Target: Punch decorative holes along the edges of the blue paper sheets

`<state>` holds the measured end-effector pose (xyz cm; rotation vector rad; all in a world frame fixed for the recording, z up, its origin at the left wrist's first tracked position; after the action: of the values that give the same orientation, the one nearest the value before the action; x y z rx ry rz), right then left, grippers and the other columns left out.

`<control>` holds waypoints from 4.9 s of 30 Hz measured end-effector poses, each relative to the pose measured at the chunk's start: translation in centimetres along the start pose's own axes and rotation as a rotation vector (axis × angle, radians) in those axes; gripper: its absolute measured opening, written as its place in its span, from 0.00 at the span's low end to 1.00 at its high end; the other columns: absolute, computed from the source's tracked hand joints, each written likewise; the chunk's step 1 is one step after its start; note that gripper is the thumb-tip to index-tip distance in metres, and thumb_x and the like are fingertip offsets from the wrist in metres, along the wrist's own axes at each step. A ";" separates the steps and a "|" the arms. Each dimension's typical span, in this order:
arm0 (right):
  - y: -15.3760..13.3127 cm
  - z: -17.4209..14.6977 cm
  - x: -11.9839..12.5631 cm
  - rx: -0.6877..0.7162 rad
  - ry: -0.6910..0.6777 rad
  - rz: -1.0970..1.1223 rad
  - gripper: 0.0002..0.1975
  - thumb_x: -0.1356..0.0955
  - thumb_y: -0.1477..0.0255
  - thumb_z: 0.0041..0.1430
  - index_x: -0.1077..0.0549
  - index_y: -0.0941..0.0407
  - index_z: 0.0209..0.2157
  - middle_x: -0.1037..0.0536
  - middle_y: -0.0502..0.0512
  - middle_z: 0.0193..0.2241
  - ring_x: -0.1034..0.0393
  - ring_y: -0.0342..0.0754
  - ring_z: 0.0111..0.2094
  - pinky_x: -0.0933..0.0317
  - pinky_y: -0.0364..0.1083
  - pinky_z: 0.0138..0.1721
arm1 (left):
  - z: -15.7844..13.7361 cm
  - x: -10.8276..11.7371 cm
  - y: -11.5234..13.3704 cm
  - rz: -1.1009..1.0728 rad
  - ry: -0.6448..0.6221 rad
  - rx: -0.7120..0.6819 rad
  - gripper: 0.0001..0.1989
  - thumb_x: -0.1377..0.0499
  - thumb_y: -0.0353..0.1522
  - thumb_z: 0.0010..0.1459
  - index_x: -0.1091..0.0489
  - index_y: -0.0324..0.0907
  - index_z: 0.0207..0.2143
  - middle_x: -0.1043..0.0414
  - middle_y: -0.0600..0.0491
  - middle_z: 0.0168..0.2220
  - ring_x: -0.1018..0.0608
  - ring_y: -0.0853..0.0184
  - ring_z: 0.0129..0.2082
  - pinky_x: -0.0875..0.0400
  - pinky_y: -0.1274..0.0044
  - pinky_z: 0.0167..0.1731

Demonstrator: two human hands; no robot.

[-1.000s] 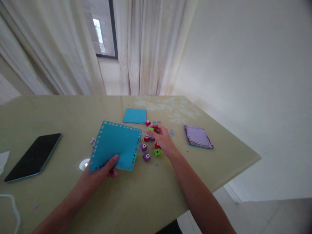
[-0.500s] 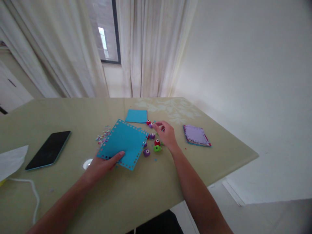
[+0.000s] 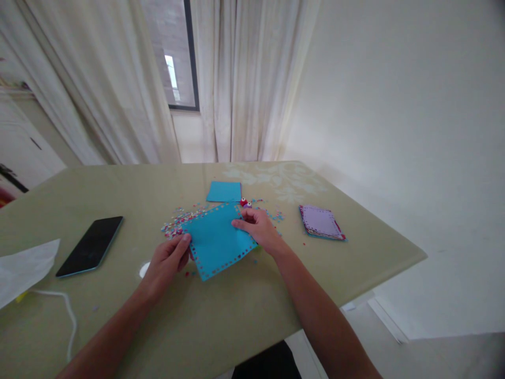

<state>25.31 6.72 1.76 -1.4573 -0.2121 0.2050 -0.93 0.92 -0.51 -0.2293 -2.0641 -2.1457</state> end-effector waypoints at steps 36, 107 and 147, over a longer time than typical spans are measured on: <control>0.1 -0.5 -1.0 0.078 0.057 0.023 0.26 0.22 0.55 0.55 0.37 0.48 0.45 0.28 0.42 0.25 0.40 0.43 0.23 0.50 0.42 0.25 | -0.2 0.1 0.3 -0.012 0.089 -0.142 0.18 0.29 0.46 0.56 0.20 0.45 0.41 0.18 0.51 0.37 0.23 0.68 0.27 0.33 0.78 0.23; -1.7 -3.8 -5.4 -0.056 -0.170 0.101 0.22 0.21 0.54 0.54 0.30 0.54 0.28 0.31 0.46 0.25 0.38 0.42 0.26 0.42 0.42 0.28 | -2.8 -0.9 2.2 -0.135 0.115 -0.019 0.17 0.27 0.49 0.52 0.18 0.45 0.32 0.21 0.52 0.24 0.21 0.64 0.23 0.26 0.76 0.21; -1.6 -3.2 -5.7 0.102 -0.088 -0.198 0.26 0.30 0.53 0.65 0.30 0.56 0.21 0.41 0.45 0.19 0.49 0.41 0.23 0.55 0.44 0.24 | -0.5 0.2 1.9 -0.244 0.162 -0.059 0.17 0.25 0.47 0.51 0.18 0.44 0.33 0.17 0.52 0.31 0.19 0.64 0.32 0.23 0.76 0.35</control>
<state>20.68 1.97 2.90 -1.3178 -0.4100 0.1176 -0.73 0.31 1.32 0.1938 -2.0287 -2.2766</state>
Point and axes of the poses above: each hand's wrist, its own z-axis towards the middle knuckle, its own x-axis out of the back of the hand, y = z × x, the point moved 1 cm from there along z, towards the middle knuckle
